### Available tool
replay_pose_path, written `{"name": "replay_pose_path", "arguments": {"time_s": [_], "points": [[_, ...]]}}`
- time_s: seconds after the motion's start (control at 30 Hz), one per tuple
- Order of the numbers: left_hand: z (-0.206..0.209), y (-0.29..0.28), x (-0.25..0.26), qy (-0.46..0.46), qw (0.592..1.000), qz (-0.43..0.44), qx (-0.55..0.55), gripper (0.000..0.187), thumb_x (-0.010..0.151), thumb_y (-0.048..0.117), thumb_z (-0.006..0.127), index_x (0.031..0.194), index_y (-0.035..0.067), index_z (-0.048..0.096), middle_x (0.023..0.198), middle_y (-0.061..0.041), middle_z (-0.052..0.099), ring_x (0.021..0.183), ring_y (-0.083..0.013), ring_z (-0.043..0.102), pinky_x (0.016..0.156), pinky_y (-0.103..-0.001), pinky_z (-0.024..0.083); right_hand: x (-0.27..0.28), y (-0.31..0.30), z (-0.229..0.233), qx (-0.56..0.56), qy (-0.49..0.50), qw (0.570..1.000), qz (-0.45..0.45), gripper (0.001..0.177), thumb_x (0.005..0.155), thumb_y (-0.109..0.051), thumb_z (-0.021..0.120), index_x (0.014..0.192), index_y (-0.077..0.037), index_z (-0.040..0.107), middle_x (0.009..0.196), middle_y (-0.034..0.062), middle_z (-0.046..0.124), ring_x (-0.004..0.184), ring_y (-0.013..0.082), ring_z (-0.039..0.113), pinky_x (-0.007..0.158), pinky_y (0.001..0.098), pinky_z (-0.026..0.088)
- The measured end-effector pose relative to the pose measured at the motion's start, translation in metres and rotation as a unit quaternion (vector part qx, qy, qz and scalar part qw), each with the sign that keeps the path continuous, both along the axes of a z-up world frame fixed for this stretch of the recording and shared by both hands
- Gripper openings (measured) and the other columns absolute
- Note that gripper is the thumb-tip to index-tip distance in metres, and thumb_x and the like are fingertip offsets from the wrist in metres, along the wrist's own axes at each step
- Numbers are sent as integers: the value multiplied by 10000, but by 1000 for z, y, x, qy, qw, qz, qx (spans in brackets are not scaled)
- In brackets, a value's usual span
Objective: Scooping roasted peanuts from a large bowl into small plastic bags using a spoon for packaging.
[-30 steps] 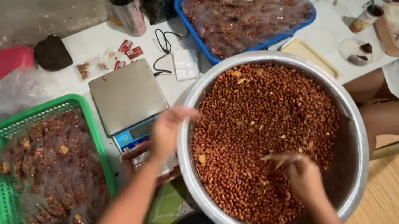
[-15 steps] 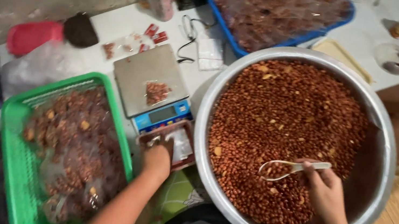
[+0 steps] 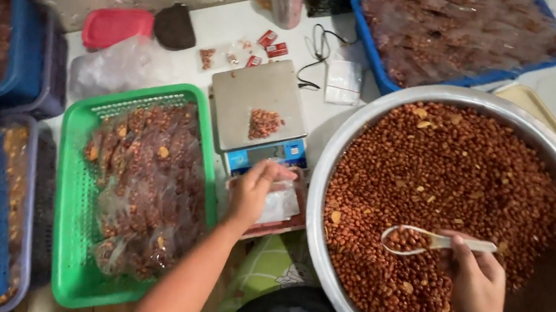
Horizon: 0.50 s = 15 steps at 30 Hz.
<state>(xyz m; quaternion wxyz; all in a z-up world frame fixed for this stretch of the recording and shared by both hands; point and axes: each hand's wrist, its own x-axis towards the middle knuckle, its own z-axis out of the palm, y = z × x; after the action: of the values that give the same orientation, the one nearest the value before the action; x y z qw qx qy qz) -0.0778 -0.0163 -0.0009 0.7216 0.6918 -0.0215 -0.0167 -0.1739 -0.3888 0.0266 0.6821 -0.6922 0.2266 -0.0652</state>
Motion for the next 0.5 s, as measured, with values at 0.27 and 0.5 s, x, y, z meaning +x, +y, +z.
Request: {"name": "replay_pose_path", "arguments": {"time_s": [0.27, 0.5], "points": [[37, -67, -26, 113, 920, -267, -266, 311, 1129, 218, 345, 1232, 24, 566, 1209, -234, 691, 1107, -358, 707, 907, -472, 648, 11, 23, 61, -46, 47, 998, 14, 268, 1093, -192, 562, 1106, -20, 767, 846, 54, 645, 717, 138, 507, 649, 266, 386], [34, -115, -40, 172, 930, -291, -144, 221, 899, 182, 758, 1043, 85, 622, 1064, -81, 738, 1014, -199, 738, 873, -338, 658, 14, 35, 123, -124, -44, 991, 21, 245, 1100, -110, 538, 1150, 28, 734, 796, 91, 620, 697, 153, 526, 636, 268, 402]]}}
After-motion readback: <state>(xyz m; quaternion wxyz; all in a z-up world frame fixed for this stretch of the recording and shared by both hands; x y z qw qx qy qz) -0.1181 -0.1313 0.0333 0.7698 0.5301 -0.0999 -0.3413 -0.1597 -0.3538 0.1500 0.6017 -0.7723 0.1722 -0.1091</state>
